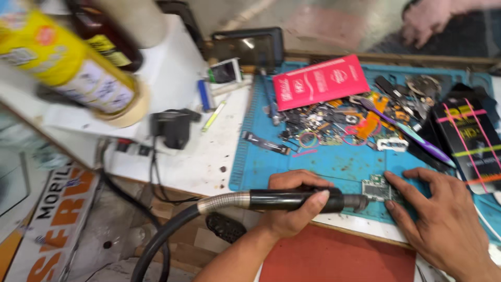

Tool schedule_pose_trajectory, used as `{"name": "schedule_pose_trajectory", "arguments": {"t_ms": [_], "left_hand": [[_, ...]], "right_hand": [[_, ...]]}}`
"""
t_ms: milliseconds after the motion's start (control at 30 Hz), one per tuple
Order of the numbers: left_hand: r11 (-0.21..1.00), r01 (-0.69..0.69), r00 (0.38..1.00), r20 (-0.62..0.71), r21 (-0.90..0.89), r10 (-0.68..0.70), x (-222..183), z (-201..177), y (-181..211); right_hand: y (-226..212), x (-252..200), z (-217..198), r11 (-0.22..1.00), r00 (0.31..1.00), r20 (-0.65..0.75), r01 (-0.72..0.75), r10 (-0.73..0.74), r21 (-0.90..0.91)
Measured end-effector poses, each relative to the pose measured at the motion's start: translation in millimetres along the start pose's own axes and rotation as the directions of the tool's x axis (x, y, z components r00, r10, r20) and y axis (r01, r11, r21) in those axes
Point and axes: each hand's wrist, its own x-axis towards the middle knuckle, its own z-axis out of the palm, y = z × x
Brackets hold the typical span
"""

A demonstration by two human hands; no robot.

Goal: The person scrapes a small component on a phone motherboard with a sharp tool and then applies heat from a handheld air station nozzle to the same component.

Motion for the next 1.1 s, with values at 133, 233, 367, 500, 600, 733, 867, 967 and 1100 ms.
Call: {"name": "schedule_pose_trajectory", "arguments": {"t_ms": [133, 233, 367, 500, 600, 733, 867, 967, 1100], "left_hand": [[0.996, 0.025, 0.993, -0.116, 0.081, -0.016, -5.8, 6.6, -0.1], [0.994, -0.043, 0.993, -0.101, 0.099, 0.053, -3.1, 8.0, 3.2], [0.998, 0.036, 0.996, -0.078, -0.061, -0.04, -3.7, 3.7, -4.7], [0.99, 0.109, 0.994, -0.007, -0.087, -0.11, -8.0, 1.0, -11.4], [0.99, 0.12, 0.992, -0.034, -0.079, -0.123, -6.3, 2.2, -11.3], [0.99, 0.135, 0.99, -0.038, -0.034, -0.136, -4.4, 3.3, -8.8], [0.991, 0.118, 0.989, -0.085, -0.066, -0.124, -3.5, 4.8, -8.1], [0.997, 0.08, 0.993, -0.086, -0.004, -0.08, -1.1, 6.3, -4.6], [0.995, 0.1, 0.994, -0.052, -0.008, -0.101, -6.0, 4.3, -6.7]], "right_hand": [[14.1, -9.7, 20.9, 0.998, 1.0, -0.015, 0.001, -0.002, -0.066], [31.2, -1.4, 43.3, 0.994, 0.994, -0.094, 0.05, -0.059, -0.094], [45.2, 3.2, 71.4, 0.973, 0.999, 0.007, -0.031, 0.034, -0.228], [48.1, 0.3, 86.0, 0.972, 0.997, 0.012, -0.072, 0.077, -0.224], [50.8, 5.3, 90.0, 0.984, 0.998, -0.065, -0.035, 0.024, -0.176], [45.9, 6.4, 72.4, 0.995, 1.0, -0.03, -0.001, -0.002, -0.099], [28.1, 3.9, 46.9, 1.0, 0.998, -0.057, -0.008, 0.007, -0.015], [18.8, 5.1, 28.1, 0.996, 0.988, -0.146, 0.064, -0.054, 0.065], [1.0, -2.0, 0.4, 0.99, 0.988, -0.147, 0.072, -0.053, 0.124]]}}
